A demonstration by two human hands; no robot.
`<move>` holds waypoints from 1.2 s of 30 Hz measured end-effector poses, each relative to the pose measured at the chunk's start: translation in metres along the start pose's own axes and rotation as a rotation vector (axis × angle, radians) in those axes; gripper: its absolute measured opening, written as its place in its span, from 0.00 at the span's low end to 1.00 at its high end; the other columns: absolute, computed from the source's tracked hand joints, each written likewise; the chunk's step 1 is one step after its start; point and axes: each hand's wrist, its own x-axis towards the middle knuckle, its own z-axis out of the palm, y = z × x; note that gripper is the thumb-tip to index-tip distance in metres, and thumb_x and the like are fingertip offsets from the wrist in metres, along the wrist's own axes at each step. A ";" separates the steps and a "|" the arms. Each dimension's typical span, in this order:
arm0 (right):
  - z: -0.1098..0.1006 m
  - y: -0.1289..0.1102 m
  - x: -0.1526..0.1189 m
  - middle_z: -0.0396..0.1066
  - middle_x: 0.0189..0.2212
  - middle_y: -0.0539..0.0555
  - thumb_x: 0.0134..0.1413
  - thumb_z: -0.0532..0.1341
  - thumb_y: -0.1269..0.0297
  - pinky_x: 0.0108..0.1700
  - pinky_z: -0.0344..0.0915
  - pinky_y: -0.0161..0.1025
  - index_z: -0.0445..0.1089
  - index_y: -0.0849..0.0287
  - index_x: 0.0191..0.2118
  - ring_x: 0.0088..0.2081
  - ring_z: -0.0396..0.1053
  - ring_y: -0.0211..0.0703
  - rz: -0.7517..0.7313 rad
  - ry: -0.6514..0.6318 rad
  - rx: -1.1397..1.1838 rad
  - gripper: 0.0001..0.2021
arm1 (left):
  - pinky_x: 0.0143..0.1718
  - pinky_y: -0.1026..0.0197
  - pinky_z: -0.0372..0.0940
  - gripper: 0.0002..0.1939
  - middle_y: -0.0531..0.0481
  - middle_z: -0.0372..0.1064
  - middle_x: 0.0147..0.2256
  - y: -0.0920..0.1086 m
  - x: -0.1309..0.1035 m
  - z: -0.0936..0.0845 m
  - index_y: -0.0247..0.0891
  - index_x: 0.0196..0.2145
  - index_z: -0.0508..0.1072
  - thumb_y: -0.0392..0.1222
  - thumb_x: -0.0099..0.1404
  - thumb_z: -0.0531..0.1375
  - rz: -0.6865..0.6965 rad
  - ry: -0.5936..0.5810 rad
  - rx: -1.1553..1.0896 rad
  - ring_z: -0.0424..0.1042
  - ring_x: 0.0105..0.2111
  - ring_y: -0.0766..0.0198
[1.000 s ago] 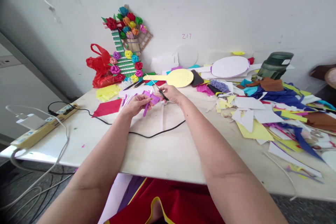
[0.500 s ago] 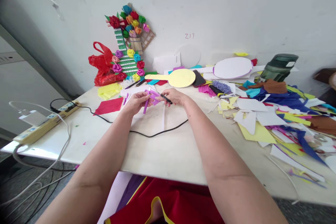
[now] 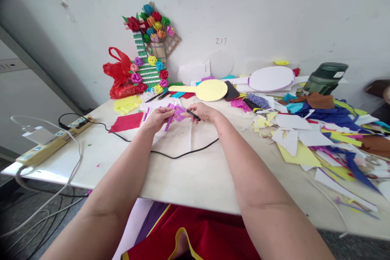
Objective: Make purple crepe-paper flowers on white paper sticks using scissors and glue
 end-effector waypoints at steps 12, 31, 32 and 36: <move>0.002 -0.001 0.000 0.68 0.22 0.51 0.42 0.64 0.50 0.14 0.49 0.27 0.69 0.62 0.32 0.18 0.65 0.32 0.021 -0.032 -0.074 0.18 | 0.25 0.66 0.61 0.20 0.47 0.73 0.27 0.004 -0.002 0.002 0.34 0.34 0.76 0.47 0.43 0.68 -0.012 0.019 0.104 0.69 0.23 0.68; 0.004 -0.012 -0.006 0.68 0.23 0.52 0.43 0.64 0.50 0.15 0.49 0.28 0.67 0.63 0.32 0.19 0.65 0.31 0.043 -0.067 -0.092 0.19 | 0.23 0.66 0.59 0.18 0.48 0.73 0.24 0.004 -0.002 0.003 0.32 0.33 0.76 0.44 0.44 0.68 0.011 0.015 0.074 0.65 0.20 0.70; 0.004 -0.012 -0.006 0.68 0.23 0.52 0.43 0.64 0.51 0.15 0.49 0.28 0.67 0.63 0.32 0.19 0.64 0.31 0.044 -0.067 -0.093 0.19 | 0.23 0.66 0.59 0.18 0.48 0.73 0.24 0.004 -0.002 0.003 0.32 0.33 0.76 0.44 0.44 0.68 0.011 0.017 0.076 0.65 0.20 0.70; 0.005 -0.013 -0.006 0.67 0.22 0.51 0.43 0.64 0.51 0.15 0.49 0.28 0.67 0.64 0.31 0.18 0.64 0.31 0.045 -0.063 -0.093 0.18 | 0.23 0.66 0.60 0.18 0.47 0.73 0.24 0.003 -0.002 0.003 0.33 0.32 0.76 0.44 0.43 0.68 0.008 0.026 0.077 0.65 0.20 0.70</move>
